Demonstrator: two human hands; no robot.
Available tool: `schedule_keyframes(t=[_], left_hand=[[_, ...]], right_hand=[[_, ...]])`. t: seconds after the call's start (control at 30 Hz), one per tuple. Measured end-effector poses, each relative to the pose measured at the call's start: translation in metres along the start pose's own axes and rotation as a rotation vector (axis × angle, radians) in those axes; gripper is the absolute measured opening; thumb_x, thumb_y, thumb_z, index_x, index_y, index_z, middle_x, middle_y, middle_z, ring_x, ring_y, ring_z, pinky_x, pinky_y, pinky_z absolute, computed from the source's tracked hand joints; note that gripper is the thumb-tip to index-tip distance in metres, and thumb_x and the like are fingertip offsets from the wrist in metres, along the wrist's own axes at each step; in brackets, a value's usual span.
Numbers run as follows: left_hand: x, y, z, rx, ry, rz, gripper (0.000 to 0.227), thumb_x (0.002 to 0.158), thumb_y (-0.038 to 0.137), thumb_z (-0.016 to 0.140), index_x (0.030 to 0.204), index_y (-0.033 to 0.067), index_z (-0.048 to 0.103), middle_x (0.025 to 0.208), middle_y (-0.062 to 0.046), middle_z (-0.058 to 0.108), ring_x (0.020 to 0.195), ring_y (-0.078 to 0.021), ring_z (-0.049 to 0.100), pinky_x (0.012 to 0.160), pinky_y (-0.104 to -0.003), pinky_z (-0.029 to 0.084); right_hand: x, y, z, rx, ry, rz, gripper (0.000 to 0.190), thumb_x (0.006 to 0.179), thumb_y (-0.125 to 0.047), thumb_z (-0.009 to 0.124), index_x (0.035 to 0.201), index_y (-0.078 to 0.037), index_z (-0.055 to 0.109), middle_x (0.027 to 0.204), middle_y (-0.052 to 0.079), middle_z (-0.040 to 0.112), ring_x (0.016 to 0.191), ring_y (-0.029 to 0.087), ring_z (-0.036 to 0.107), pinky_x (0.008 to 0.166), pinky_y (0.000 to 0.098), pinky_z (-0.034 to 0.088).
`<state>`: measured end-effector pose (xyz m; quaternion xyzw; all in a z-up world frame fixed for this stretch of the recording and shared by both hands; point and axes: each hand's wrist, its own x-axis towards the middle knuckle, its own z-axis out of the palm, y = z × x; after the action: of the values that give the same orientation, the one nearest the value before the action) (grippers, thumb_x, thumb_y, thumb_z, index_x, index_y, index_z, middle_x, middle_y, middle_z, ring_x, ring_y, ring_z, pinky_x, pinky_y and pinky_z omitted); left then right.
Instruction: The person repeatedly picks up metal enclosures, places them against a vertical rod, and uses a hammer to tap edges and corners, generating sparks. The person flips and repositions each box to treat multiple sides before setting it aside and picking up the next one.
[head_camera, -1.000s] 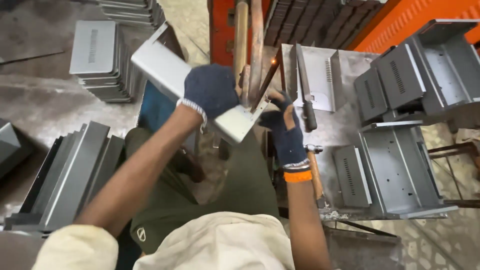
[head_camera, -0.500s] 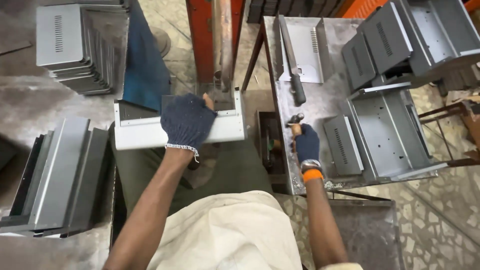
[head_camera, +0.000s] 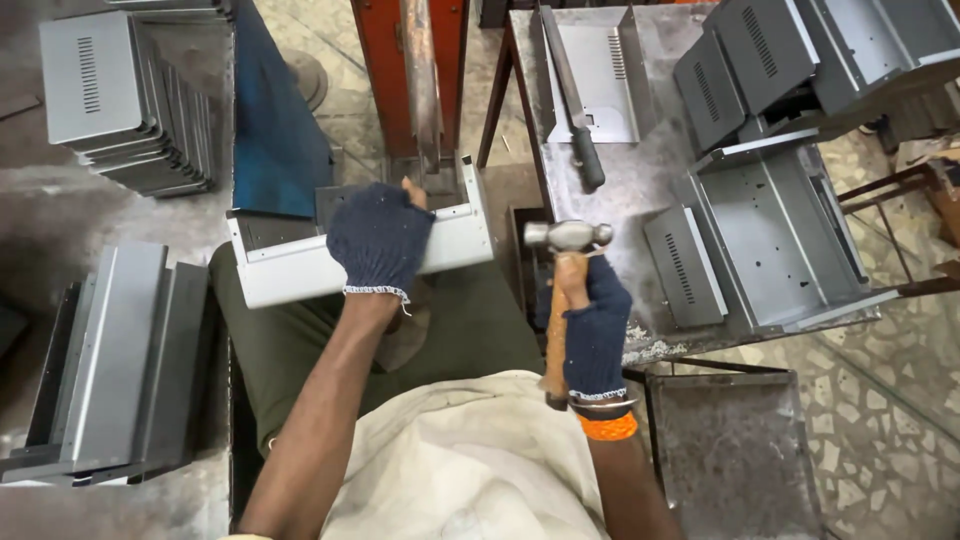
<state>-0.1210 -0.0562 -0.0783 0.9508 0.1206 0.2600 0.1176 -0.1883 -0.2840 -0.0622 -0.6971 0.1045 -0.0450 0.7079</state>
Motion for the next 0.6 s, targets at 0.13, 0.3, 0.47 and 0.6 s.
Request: schedule_keyframes(t=[0.13,0.3,0.47,0.6], left_hand=[[0.000,0.000,-0.005,-0.067,-0.055,-0.031,0.047,0.095,0.032,0.048,0.059,0.0149,0.073,0.048,-0.010,0.062,0.050,-0.0315,0.067,0.049,-0.035,0.048],[-0.008,0.003,-0.001,-0.061,-0.062,-0.026,0.047,0.095,0.032,0.049,0.059,0.0140,0.073,0.049,-0.012,0.063,0.052,-0.0337,0.069,0.047,-0.037,0.049],[-0.013,0.009,0.003,0.070,0.184,0.157,0.042,0.094,0.029,0.057,0.055,0.0180,0.068,0.048,-0.007,0.061,0.047,-0.0276,0.065,0.046,-0.033,0.050],[-0.020,0.020,-0.002,0.042,0.254,0.239,0.042,0.095,0.030,0.059,0.056,0.0182,0.065,0.048,-0.006,0.059,0.048,-0.0264,0.063,0.047,-0.032,0.048]], right_hand=[[0.004,0.006,0.002,0.019,-0.063,0.064,0.009,0.094,-0.019,0.073,0.092,-0.012,0.070,0.067,0.004,0.067,0.053,0.013,0.064,0.048,0.0260,0.054],[0.027,0.008,-0.009,-0.112,-0.144,0.094,0.018,0.095,-0.025,0.074,0.093,-0.007,0.071,0.067,0.012,0.067,0.052,0.020,0.066,0.045,0.0325,0.054],[0.099,0.094,-0.044,-0.844,-0.172,-0.004,0.050,0.088,-0.038,0.075,0.126,-0.009,0.064,0.103,0.021,0.073,0.108,0.044,0.068,0.094,0.0579,0.051],[0.152,0.150,-0.055,-1.082,-0.038,0.031,0.063,0.083,-0.019,0.068,0.144,-0.021,0.053,0.129,0.016,0.066,0.123,0.038,0.064,0.106,0.0530,0.051]])
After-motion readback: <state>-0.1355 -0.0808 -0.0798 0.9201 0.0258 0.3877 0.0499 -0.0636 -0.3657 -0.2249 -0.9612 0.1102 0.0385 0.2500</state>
